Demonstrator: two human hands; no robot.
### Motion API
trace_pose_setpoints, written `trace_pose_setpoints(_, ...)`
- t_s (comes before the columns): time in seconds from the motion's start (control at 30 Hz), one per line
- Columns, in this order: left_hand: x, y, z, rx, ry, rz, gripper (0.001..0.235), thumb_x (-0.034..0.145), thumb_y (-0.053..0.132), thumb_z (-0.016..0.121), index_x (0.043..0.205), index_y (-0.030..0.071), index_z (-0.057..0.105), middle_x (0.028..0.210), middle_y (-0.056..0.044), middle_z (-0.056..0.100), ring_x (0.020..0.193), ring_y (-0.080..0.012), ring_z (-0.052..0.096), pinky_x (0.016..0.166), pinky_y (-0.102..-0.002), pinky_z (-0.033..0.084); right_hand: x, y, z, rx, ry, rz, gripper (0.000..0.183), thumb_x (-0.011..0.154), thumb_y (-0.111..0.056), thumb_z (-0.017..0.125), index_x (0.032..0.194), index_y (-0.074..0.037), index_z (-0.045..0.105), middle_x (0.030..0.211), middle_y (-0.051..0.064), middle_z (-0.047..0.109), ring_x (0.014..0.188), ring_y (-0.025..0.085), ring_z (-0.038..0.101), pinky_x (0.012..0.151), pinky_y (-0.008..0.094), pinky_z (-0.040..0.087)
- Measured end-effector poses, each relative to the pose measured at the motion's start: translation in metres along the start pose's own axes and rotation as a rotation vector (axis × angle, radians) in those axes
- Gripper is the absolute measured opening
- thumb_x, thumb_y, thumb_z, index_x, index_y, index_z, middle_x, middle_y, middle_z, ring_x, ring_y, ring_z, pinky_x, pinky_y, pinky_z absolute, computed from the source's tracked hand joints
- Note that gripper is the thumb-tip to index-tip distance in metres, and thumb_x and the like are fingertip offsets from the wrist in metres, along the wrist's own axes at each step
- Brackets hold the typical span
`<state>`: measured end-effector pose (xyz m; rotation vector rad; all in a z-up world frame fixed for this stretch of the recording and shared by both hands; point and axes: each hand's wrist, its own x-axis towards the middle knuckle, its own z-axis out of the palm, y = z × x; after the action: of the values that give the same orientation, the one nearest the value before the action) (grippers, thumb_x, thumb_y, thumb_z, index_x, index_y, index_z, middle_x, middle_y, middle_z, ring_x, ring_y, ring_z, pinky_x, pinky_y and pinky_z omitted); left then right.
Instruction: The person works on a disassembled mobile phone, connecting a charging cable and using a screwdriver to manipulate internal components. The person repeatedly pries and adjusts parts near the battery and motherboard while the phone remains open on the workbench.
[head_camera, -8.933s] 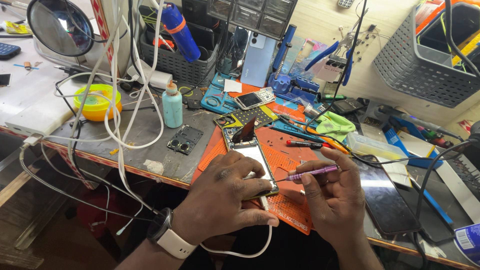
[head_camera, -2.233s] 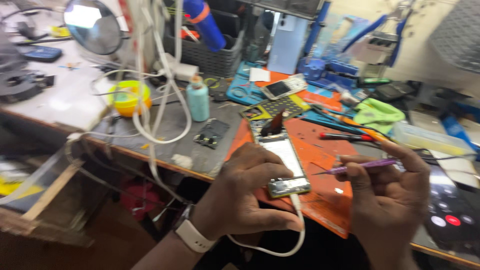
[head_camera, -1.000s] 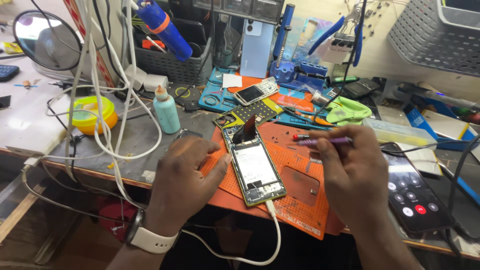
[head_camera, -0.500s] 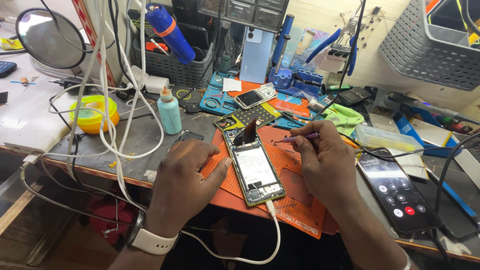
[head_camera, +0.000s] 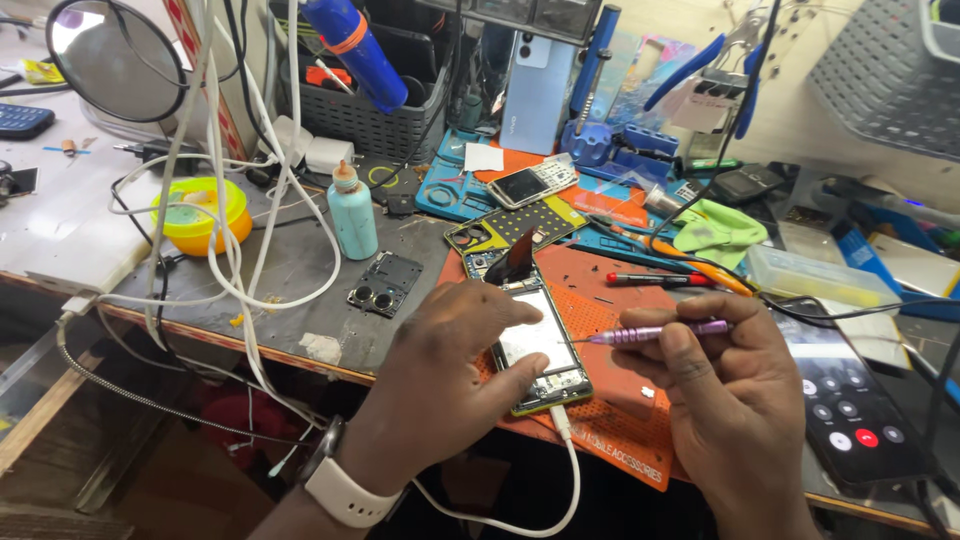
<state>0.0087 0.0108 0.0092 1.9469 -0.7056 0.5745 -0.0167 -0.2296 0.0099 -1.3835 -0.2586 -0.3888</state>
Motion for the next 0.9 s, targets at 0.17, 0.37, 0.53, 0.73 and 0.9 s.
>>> trace_pose_setpoints(0.17, 0.004, 0.001, 0.001, -0.001, -0.086, -0.008, 0.027, 0.081, 0.023, 0.08, 0.104, 0.011, 0.075, 0.101, -0.007, 0.071, 0.099, -0.0264, 0.067, 0.085, -0.04, 0.054, -0.004, 0.012, -0.007, 0.081, -0.028, 0.02, 0.021, 0.103, -0.001, 0.053, 0.124, 0.001, 0.048, 0.117, 0.027, 0.068, 0.106, 0.032, 0.073, 0.089, 0.045, 0.064)
trace_pose_setpoints(0.37, 0.004, -0.001, 0.002, -0.041, -0.148, -0.011, 0.021, 0.084, 0.023, 0.08, 0.101, 0.013, 0.077, 0.091, -0.005, 0.069, 0.086, -0.0226, 0.067, 0.076, -0.037, 0.053, -0.004, 0.012, -0.006, 0.066, -0.072, 0.016, 0.02, 0.103, 0.0, 0.054, 0.121, 0.001, 0.048, 0.115, 0.025, 0.069, 0.108, 0.031, 0.073, 0.091, 0.044, 0.065)
trace_pose_setpoints(0.53, 0.004, 0.0, 0.003, -0.044, -0.11, 0.049, 0.012, 0.083, 0.019, 0.08, 0.093, 0.013, 0.077, 0.086, -0.003, 0.068, 0.084, -0.0221, 0.067, 0.073, -0.036, 0.052, -0.008, 0.011, -0.002, -0.067, -0.086, -0.006, 0.018, 0.102, -0.002, 0.055, 0.118, 0.001, 0.048, 0.113, 0.025, 0.071, 0.108, 0.028, 0.074, 0.09, 0.041, 0.063)
trace_pose_setpoints(0.73, 0.003, 0.0, 0.001, 0.003, -0.152, -0.018, 0.013, 0.082, 0.02, 0.08, 0.085, 0.01, 0.072, 0.08, -0.005, 0.065, 0.081, -0.0237, 0.064, 0.072, -0.039, 0.05, -0.013, 0.01, 0.002, -0.187, -0.108, -0.083, 0.02, 0.101, -0.001, 0.056, 0.118, 0.002, 0.047, 0.114, 0.026, 0.073, 0.106, 0.026, 0.075, 0.092, 0.038, 0.066)
trace_pose_setpoints(0.9, 0.004, 0.002, 0.001, 0.006, -0.162, -0.063, 0.016, 0.081, 0.024, 0.081, 0.085, 0.011, 0.072, 0.081, -0.005, 0.066, 0.081, -0.0236, 0.065, 0.072, -0.04, 0.05, -0.015, 0.007, 0.006, -0.252, -0.112, -0.094, 0.02, 0.1, 0.001, 0.056, 0.118, 0.001, 0.046, 0.114, 0.025, 0.074, 0.107, 0.026, 0.076, 0.091, 0.037, 0.066)
